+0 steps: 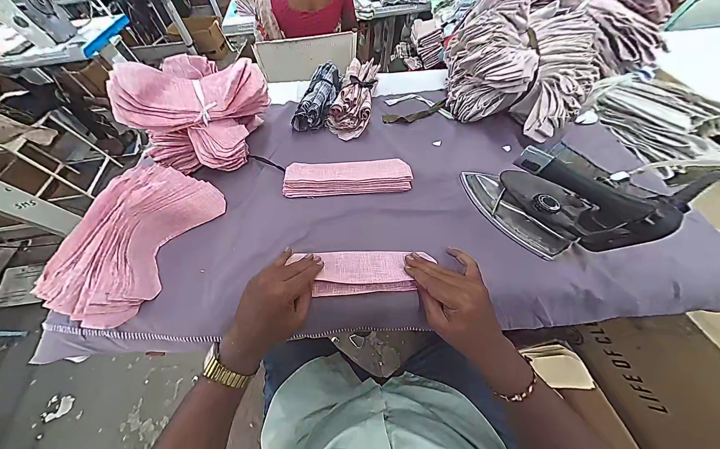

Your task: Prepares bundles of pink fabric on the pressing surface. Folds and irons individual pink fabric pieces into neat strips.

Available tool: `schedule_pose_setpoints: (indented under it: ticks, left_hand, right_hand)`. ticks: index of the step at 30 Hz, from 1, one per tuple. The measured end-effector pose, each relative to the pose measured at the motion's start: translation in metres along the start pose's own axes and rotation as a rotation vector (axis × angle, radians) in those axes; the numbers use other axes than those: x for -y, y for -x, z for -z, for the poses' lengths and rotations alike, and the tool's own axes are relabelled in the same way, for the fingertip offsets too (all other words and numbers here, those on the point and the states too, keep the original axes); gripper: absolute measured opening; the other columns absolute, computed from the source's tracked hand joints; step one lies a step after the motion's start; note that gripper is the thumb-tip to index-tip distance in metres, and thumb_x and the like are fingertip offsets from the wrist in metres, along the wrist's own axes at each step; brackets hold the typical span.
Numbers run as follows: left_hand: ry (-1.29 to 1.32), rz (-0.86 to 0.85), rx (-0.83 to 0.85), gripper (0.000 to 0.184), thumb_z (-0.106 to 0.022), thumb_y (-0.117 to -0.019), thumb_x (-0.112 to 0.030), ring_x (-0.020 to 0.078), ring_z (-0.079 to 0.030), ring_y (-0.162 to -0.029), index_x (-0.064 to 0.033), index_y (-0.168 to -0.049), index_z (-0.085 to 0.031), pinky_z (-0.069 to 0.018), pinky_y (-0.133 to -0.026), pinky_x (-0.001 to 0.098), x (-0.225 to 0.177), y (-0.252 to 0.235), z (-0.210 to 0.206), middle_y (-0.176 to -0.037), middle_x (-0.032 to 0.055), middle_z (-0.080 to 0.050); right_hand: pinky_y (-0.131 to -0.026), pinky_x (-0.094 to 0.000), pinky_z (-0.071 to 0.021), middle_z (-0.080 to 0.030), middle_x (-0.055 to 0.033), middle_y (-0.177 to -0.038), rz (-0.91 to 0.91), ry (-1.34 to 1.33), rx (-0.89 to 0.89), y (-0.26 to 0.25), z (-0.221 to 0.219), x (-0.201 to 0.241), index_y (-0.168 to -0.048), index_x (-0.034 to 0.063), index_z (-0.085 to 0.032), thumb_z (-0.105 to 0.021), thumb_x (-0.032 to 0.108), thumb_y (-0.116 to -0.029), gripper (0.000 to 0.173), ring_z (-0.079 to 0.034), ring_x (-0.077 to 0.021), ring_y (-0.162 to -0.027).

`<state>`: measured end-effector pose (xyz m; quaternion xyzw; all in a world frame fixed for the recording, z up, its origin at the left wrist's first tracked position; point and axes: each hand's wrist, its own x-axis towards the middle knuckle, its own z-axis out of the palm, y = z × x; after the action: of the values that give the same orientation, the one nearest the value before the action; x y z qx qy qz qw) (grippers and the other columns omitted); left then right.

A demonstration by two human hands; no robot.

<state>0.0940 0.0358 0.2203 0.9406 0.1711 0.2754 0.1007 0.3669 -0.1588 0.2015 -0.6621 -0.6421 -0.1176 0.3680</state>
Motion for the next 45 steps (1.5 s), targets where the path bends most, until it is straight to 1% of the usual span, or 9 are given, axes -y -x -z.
schedule_pose_setpoints:
  ticks: [5, 11, 15, 18, 24, 26, 28, 34, 45]
  left_hand:
    - [0.011, 0.071, 0.013, 0.039, -0.048, -0.0976, -0.014, 0.0139, -0.061, -0.132, -0.014, -0.128, -0.073, -0.0425, -0.12, 0.0514, 0.002, 0.0, 0.0, -0.133, -0.0019, -0.071]
    - [0.129, 0.125, 0.064, 0.042, -0.046, -0.0978, -0.014, 0.0096, -0.058, -0.134, -0.0162, -0.131, -0.072, -0.0356, -0.124, 0.0559, 0.005, -0.003, 0.007, -0.135, -0.0051, -0.069]
    - [0.387, 0.081, 0.172, 0.041, -0.045, -0.1024, -0.011, 0.0115, -0.055, -0.138, -0.0143, -0.136, -0.069, -0.0288, -0.127, 0.057, 0.026, -0.003, 0.025, -0.139, -0.0031, -0.067]
    - [0.386, 0.032, 0.162, 0.041, -0.046, -0.101, -0.007, 0.0134, -0.056, -0.138, -0.0144, -0.134, -0.069, -0.0313, -0.126, 0.0573, 0.033, -0.002, 0.026, -0.137, -0.0021, -0.068]
    - [0.308, 0.077, -0.056, 0.029, -0.053, -0.0946, -0.008, 0.0149, -0.067, -0.123, -0.0143, -0.106, -0.079, -0.0395, -0.12, 0.0563, 0.023, 0.001, 0.012, -0.116, -0.0013, -0.076]
    - [0.302, 0.08, -0.051, 0.028, -0.054, -0.0934, -0.007, 0.0138, -0.068, -0.116, -0.0164, -0.103, -0.079, -0.0457, -0.115, 0.0484, 0.023, -0.001, 0.015, -0.112, -0.0034, -0.076]
    - [0.29, 0.074, -0.021, 0.028, -0.054, -0.0954, -0.009, 0.0134, -0.067, -0.115, -0.0183, -0.103, -0.08, -0.0514, -0.107, 0.0405, 0.025, -0.002, 0.019, -0.113, -0.0045, -0.076]
    - [0.127, 0.032, 0.105, 0.03, -0.052, -0.1025, -0.021, 0.012, -0.061, -0.124, -0.032, -0.112, -0.078, -0.0486, -0.104, 0.0432, 0.028, -0.003, 0.021, -0.127, -0.0097, -0.07]
    - [0.103, 0.016, 0.085, 0.03, -0.053, -0.102, -0.02, 0.0139, -0.06, -0.124, -0.0335, -0.112, -0.078, -0.0499, -0.1, 0.0427, 0.03, -0.001, 0.018, -0.127, -0.0103, -0.07]
  right_hand:
    - [-0.117, -0.0683, -0.0279, -0.074, 0.0055, -0.126, -0.07, 0.033, 0.064, -0.006, 0.006, 0.005, -0.116, 0.0201, -0.079, -0.051, 0.02, -0.1016, 0.032, -0.066, -0.0135, -0.124]
    - [-0.112, -0.0585, -0.0355, -0.073, 0.0107, -0.127, -0.172, -0.099, 0.163, -0.013, 0.015, -0.003, -0.115, 0.0244, -0.079, -0.053, 0.031, -0.1044, 0.03, -0.064, -0.0051, -0.124]
    - [-0.114, -0.0531, -0.0354, -0.074, 0.0101, -0.126, -0.17, -0.327, 0.24, -0.016, 0.031, -0.021, -0.118, 0.0216, -0.079, -0.053, 0.022, -0.1024, 0.03, -0.063, -0.0013, -0.124]
    - [-0.117, -0.0537, -0.0344, -0.076, 0.0057, -0.121, -0.109, -0.363, 0.164, -0.014, 0.028, -0.024, -0.112, 0.0161, -0.08, -0.053, 0.015, -0.0995, 0.029, -0.066, -0.005, -0.121]
    - [-0.114, -0.0529, -0.04, -0.079, 0.0026, -0.111, -0.118, -0.21, -0.046, -0.008, 0.008, -0.012, -0.104, 0.0134, -0.081, -0.053, 0.012, -0.0927, 0.031, -0.072, -0.0086, -0.109]
    - [-0.112, -0.0529, -0.0405, -0.079, 0.0043, -0.111, -0.138, -0.184, -0.041, -0.009, 0.009, -0.01, -0.106, 0.0156, -0.081, -0.053, 0.013, -0.0917, 0.031, -0.072, -0.0078, -0.108]
    - [-0.109, -0.0537, -0.04, -0.078, 0.0061, -0.113, -0.13, -0.153, -0.014, -0.011, 0.01, -0.011, -0.107, 0.0183, -0.08, -0.052, 0.015, -0.0925, 0.032, -0.07, -0.0074, -0.11]
    - [-0.105, -0.0575, -0.0365, -0.077, 0.0075, -0.116, -0.091, -0.104, 0.038, -0.013, 0.013, -0.012, -0.104, 0.0205, -0.08, -0.05, 0.015, -0.0942, 0.032, -0.068, -0.007, -0.114]
    - [-0.099, -0.0538, -0.0386, -0.078, 0.0054, -0.113, -0.102, -0.044, -0.065, -0.008, -0.001, -0.005, -0.095, 0.0192, -0.079, -0.052, 0.013, -0.0933, 0.028, -0.069, -0.0096, -0.113]
